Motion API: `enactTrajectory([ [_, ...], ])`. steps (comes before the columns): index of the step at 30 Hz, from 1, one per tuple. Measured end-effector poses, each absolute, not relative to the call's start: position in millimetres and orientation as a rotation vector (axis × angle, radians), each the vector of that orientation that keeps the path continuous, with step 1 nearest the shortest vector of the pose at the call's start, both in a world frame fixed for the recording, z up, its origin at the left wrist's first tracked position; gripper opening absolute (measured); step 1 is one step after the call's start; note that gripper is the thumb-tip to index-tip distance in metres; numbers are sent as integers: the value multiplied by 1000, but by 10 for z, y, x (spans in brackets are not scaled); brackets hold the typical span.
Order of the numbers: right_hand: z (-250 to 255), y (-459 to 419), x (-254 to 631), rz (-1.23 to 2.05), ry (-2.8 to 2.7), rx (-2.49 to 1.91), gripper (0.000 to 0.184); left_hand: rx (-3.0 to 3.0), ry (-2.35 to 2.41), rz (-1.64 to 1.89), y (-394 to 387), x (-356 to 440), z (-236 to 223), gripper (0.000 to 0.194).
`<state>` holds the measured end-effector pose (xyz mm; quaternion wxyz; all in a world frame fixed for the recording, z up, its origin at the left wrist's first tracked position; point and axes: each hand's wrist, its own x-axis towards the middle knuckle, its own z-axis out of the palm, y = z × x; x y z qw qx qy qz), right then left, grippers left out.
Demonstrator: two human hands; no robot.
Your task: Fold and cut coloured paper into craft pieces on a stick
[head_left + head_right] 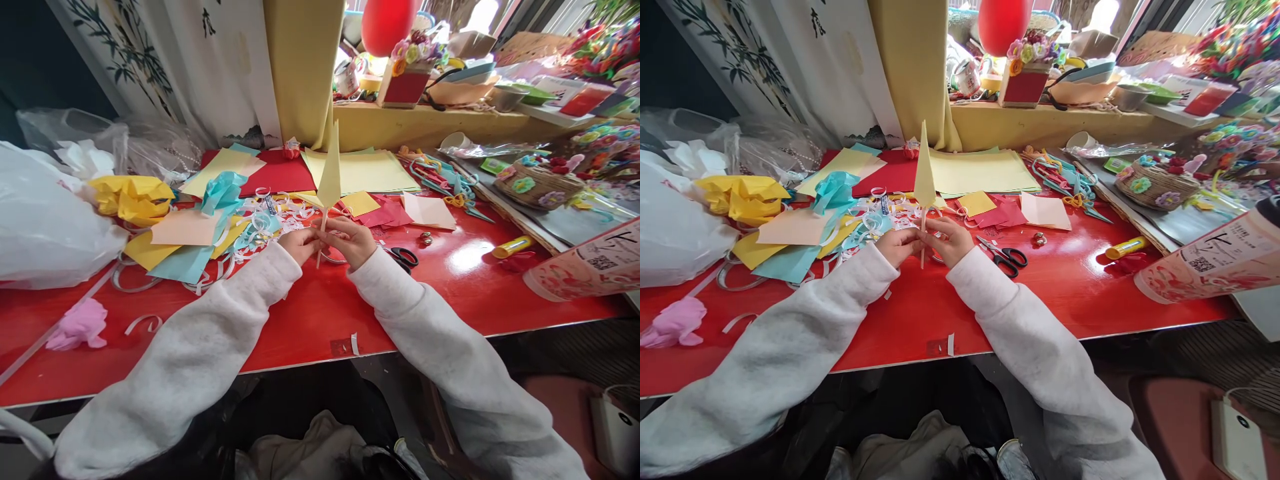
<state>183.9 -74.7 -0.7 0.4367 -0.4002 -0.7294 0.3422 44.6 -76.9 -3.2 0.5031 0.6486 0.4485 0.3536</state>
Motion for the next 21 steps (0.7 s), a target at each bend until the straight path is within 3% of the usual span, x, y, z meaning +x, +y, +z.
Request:
enactTrajectory([
  [7,9,-840,1805,422,-1974,-953,25,1469,1121,823,-798,453,26,4],
  [12,-48,-813,1791,219,-2001,-857,24,1310,1045,819,-775,483,26,8],
  [21,-67,-811,1781,207,-1943,-893,26,1481,1167,779,-808,460,32,20],
])
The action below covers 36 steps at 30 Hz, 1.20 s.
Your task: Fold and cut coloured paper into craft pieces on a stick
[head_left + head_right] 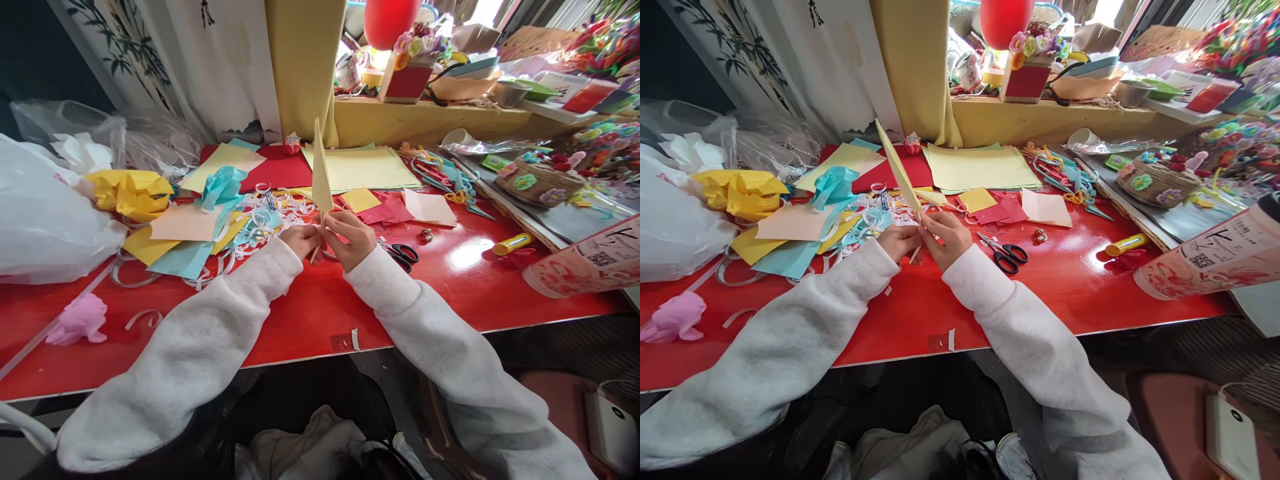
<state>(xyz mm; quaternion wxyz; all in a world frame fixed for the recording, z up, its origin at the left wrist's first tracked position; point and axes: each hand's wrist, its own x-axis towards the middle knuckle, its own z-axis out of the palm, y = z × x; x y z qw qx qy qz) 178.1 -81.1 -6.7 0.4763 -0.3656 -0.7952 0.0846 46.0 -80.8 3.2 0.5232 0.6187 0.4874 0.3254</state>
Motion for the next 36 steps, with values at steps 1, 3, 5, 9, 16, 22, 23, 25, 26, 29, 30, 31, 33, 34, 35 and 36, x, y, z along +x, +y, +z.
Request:
enactTrajectory([
  [1,-84,-799,1781,253,-1920,-940,27,1548,1212,792,-826,462,38,21],
  [3,-130,-765,1781,411,-1878,-1040,30,1740,1352,810,-855,470,47,23],
  [5,-176,-730,1783,587,-1874,-1113,30,1904,1482,784,-861,479,38,23],
  [9,-196,-707,1788,646,-1839,-1176,27,1923,1442,680,-808,470,-22,17],
  [16,-122,-787,1752,416,-1925,-1166,27,1833,1430,766,-810,431,-25,21],
  [22,-109,-781,1771,452,-1779,-1273,29,1493,1249,728,-808,457,-22,26],
  [23,-109,-770,1778,469,-1766,-1279,28,1491,1248,710,-807,454,-16,28],
  [25,-110,-751,1788,502,-1788,-1288,30,1529,1271,708,-816,444,5,30],
  [26,-111,-746,1791,521,-1810,-1303,32,1551,1285,714,-823,440,15,30],
  [29,-118,-743,1792,523,-1856,-1355,37,1570,1300,710,-842,441,25,30],
  [30,-123,-746,1789,492,-1862,-1362,36,1566,1282,696,-842,444,21,30],
  [31,-128,-749,1787,447,-1870,-1362,35,1557,1260,681,-839,447,13,29],
  [33,-138,-757,1780,347,-1904,-1335,31,1536,1223,649,-826,449,0,27],
  [34,-141,-761,1778,298,-1922,-1317,30,1534,1210,636,-819,448,-2,26],
  [35,-142,-764,1775,253,-1933,-1303,30,1535,1204,633,-813,446,-1,26],
  [36,-142,-766,1775,212,-1934,-1297,29,1537,1197,634,-809,443,4,26],
])
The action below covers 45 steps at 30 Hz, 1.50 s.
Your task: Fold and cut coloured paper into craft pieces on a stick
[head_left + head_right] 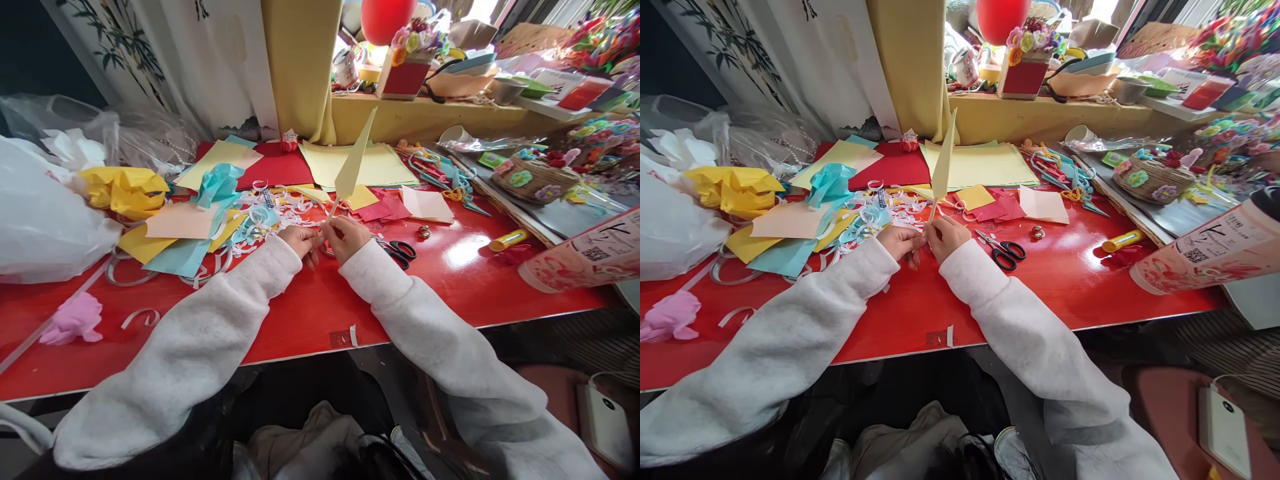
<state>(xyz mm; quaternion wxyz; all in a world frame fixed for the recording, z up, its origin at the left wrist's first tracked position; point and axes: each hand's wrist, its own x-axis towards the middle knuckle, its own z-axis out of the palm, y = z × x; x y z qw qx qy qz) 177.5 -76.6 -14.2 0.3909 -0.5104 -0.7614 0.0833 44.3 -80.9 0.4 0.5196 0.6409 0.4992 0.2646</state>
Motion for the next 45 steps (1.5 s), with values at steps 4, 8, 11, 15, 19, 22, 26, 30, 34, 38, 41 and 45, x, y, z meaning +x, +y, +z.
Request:
enactTrajectory([
  [4,-133,-736,1804,221,-1883,-1313,31,1567,1164,650,-821,446,34,27],
  [8,-137,-660,1881,567,-1782,-1284,39,2015,1359,726,-868,476,20,28],
  [11,-129,-647,1904,704,-1683,-1250,43,2468,1468,884,-893,488,-38,40],
  [15,-93,-716,1844,686,-1703,-1289,42,2843,1598,1051,-900,461,-119,27],
  [19,-91,-769,1780,685,-1789,-1273,45,3126,1642,1024,-911,420,-117,27],
  [22,-114,-776,1767,563,-1902,-1232,44,3312,1562,1025,-916,402,-81,31],
  [26,-129,-772,1767,416,-1948,-1198,45,3364,1533,992,-906,403,-62,30],
  [30,-133,-775,1750,410,-1942,-1189,47,3242,1706,1040,-901,408,-55,30],
  [34,-156,-778,1736,389,-1926,-1209,44,3270,1468,927,-910,397,-26,33],
  [38,-176,-754,1751,345,-1978,-1200,41,3271,1369,864,-910,400,-64,35],
  [41,-171,-741,1762,408,-1951,-1238,45,3173,1517,969,-913,411,-124,31],
  [45,-152,-780,1747,374,-1962,-1222,48,3160,1638,990,-947,423,-122,30],
])
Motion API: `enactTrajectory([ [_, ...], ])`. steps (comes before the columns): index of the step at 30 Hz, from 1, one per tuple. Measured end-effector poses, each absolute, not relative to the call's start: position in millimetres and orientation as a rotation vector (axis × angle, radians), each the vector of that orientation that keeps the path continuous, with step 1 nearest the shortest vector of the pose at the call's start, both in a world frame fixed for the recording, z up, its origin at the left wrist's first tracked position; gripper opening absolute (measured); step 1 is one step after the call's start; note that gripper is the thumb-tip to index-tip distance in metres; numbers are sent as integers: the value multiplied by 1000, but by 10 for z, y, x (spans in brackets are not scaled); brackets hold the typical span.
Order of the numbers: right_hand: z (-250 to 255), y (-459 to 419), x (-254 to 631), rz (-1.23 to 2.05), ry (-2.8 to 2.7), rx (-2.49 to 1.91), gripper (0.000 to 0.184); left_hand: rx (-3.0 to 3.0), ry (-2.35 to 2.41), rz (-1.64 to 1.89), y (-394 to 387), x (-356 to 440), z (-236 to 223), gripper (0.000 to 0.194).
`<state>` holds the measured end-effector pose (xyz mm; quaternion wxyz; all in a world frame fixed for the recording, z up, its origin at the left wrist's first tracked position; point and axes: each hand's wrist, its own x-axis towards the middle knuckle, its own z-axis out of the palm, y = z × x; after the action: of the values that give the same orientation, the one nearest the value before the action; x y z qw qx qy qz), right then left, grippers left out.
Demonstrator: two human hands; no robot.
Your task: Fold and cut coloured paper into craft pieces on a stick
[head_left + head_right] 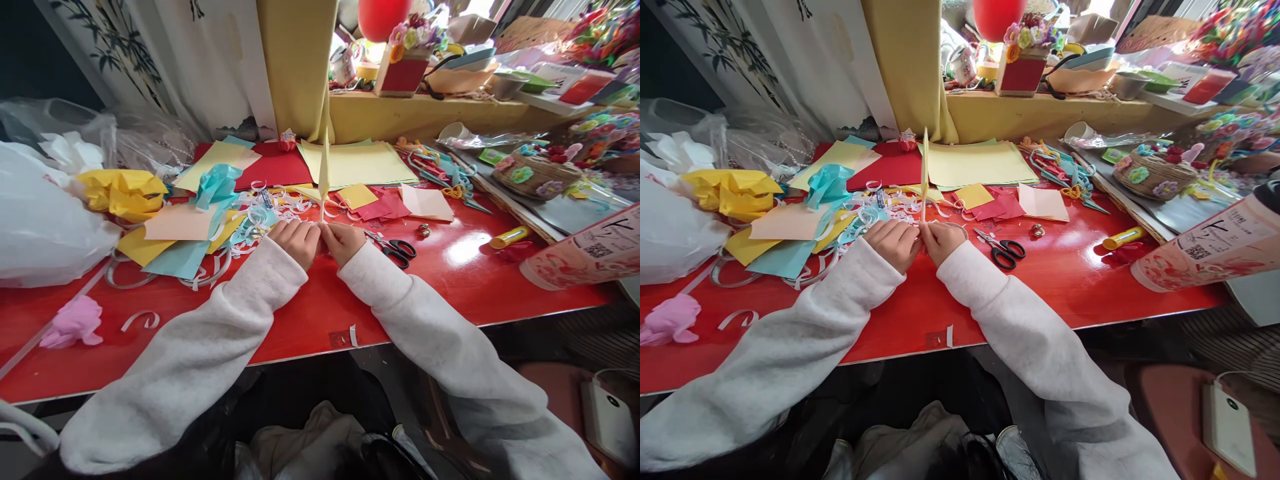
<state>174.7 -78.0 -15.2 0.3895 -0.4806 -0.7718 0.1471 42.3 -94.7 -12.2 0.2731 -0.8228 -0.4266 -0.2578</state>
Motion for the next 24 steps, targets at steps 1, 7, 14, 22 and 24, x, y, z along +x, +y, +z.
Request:
enactTrajectory([
  [1,-147,-795,1741,346,-1984,-1202,48,-2203,-1131,-682,-956,423,-105,30],
  [7,-155,-807,1760,151,-2137,-1084,40,-2313,-985,-659,-910,399,-36,32],
  [14,-182,-729,1791,153,-2102,-1184,36,-2389,-1206,-802,-797,370,-130,31],
  [22,-25,-100,2145,62,-2080,-1567,24,-2139,-1971,-1365,-817,224,104,31],
  [24,-63,86,2183,-82,-2183,-1621,30,-2032,-2161,-1625,-779,165,151,36],
])
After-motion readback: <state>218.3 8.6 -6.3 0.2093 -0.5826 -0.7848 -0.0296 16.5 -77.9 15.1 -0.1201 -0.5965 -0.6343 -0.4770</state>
